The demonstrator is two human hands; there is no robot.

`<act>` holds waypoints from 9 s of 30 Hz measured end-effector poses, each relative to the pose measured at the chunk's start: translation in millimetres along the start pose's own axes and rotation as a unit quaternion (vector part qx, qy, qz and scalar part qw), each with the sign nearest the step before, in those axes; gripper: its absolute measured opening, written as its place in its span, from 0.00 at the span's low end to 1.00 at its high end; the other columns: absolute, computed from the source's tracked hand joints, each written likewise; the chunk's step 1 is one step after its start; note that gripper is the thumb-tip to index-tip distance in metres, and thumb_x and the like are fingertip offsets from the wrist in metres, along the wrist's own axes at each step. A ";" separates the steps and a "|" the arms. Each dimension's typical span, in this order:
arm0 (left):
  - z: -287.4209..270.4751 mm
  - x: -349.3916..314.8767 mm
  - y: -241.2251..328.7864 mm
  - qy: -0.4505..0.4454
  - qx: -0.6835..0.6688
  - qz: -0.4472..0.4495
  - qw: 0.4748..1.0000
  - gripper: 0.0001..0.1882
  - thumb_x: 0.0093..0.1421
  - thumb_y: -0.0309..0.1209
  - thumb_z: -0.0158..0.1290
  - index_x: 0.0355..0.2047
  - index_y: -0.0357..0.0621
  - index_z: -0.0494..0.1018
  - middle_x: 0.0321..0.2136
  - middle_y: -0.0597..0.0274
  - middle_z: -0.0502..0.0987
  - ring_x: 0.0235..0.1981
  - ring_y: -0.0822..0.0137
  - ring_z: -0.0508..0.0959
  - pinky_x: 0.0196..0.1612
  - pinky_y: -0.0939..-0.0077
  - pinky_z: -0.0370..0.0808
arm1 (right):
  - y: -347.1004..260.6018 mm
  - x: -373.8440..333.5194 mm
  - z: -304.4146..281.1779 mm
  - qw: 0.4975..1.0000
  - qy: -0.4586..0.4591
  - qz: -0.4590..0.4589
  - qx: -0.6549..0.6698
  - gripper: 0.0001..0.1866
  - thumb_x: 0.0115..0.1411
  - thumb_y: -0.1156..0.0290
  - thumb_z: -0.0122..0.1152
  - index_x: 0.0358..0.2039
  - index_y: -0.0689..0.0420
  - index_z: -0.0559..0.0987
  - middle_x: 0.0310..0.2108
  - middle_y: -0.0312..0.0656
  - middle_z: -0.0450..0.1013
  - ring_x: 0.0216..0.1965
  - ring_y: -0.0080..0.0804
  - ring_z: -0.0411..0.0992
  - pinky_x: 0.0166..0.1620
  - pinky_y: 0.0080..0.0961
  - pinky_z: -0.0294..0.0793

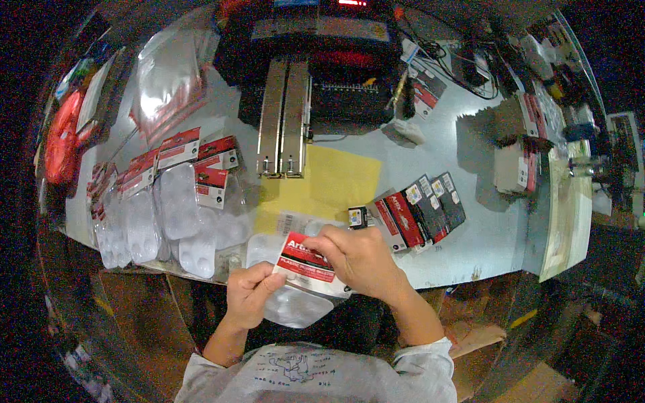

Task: The person repeatedly places white plastic mixing palettes into clear plastic bags, then inserts red Artix product labels into each bag. They seal each package and stack the finished units on the table. The process is repeated for multiple items in a consistent sequence.

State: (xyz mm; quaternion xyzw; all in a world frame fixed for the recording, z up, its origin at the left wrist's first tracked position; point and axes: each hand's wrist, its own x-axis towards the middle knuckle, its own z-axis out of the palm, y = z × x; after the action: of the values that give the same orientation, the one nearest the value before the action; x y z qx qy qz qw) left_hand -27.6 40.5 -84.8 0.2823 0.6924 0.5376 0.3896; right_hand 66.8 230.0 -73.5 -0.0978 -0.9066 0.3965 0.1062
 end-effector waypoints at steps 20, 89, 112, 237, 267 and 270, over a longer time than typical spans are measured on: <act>-1.7 12.2 -25.1 0.242 -0.098 -0.022 0.965 0.13 0.62 0.33 0.45 0.29 0.33 0.72 0.20 0.65 0.72 0.24 0.79 0.66 0.29 0.83 0.64 | 3.6 -17.2 21.5 0.826 0.011 0.380 0.416 0.10 0.54 0.72 0.60 0.31 0.69 0.78 0.22 0.44 0.74 0.17 0.20 0.70 0.17 0.13 0.64; -6.7 15.8 -55.3 0.255 0.358 0.041 0.897 0.29 0.47 0.35 0.60 0.46 0.33 0.64 0.42 0.45 0.66 0.42 0.48 0.68 0.44 0.62 0.67 | 44.8 -60.8 69.8 0.894 0.166 0.235 -0.343 0.23 0.50 0.73 0.56 0.46 0.68 0.67 0.45 0.55 0.67 0.48 0.53 0.63 0.52 0.41 0.62; -7.3 5.4 -2.8 0.033 -0.241 -0.105 0.964 0.08 0.57 0.25 0.52 0.36 0.32 0.73 0.33 0.56 0.79 0.33 0.78 0.75 0.36 0.87 0.70 | 23.0 -53.1 4.6 0.797 0.327 0.271 0.429 0.11 0.55 0.79 0.57 0.39 0.68 0.72 0.34 0.40 0.73 0.34 0.21 0.71 0.39 0.16 0.71; 14.4 13.0 -12.0 0.071 0.254 0.176 0.948 0.08 0.53 0.36 0.56 0.33 0.50 0.74 0.17 0.63 0.76 0.14 0.65 0.75 0.17 0.76 0.69 | -22.1 -46.4 9.1 0.932 0.022 0.201 0.300 0.30 0.58 0.62 0.50 0.58 0.63 0.58 0.53 0.55 0.62 0.54 0.48 0.61 0.57 0.32 0.57; 23.9 18.1 -6.5 0.223 0.102 0.095 0.965 0.07 0.57 0.28 0.51 0.35 0.38 0.72 0.25 0.58 0.75 0.25 0.71 0.76 0.27 0.79 0.71 | -21.8 -41.9 35.9 0.872 0.088 0.339 0.342 0.14 0.51 0.75 0.63 0.39 0.66 0.76 0.32 0.41 0.76 0.33 0.19 0.72 0.39 0.17 0.71; 11.2 14.3 -6.1 0.106 -0.003 0.023 0.994 0.11 0.61 0.30 0.47 0.40 0.36 0.72 0.29 0.59 0.76 0.31 0.70 0.75 0.35 0.80 0.70 | -18.0 -39.7 27.5 0.876 0.130 0.313 0.342 0.13 0.51 0.76 0.62 0.38 0.67 0.76 0.32 0.41 0.76 0.32 0.20 0.72 0.38 0.16 0.71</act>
State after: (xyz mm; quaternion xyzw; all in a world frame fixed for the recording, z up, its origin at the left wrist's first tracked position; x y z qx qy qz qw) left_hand -25.6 56.3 -95.4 0.2382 0.7215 0.5754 0.3025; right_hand 95.7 188.5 -83.0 -0.3846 -0.6146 0.6782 0.1201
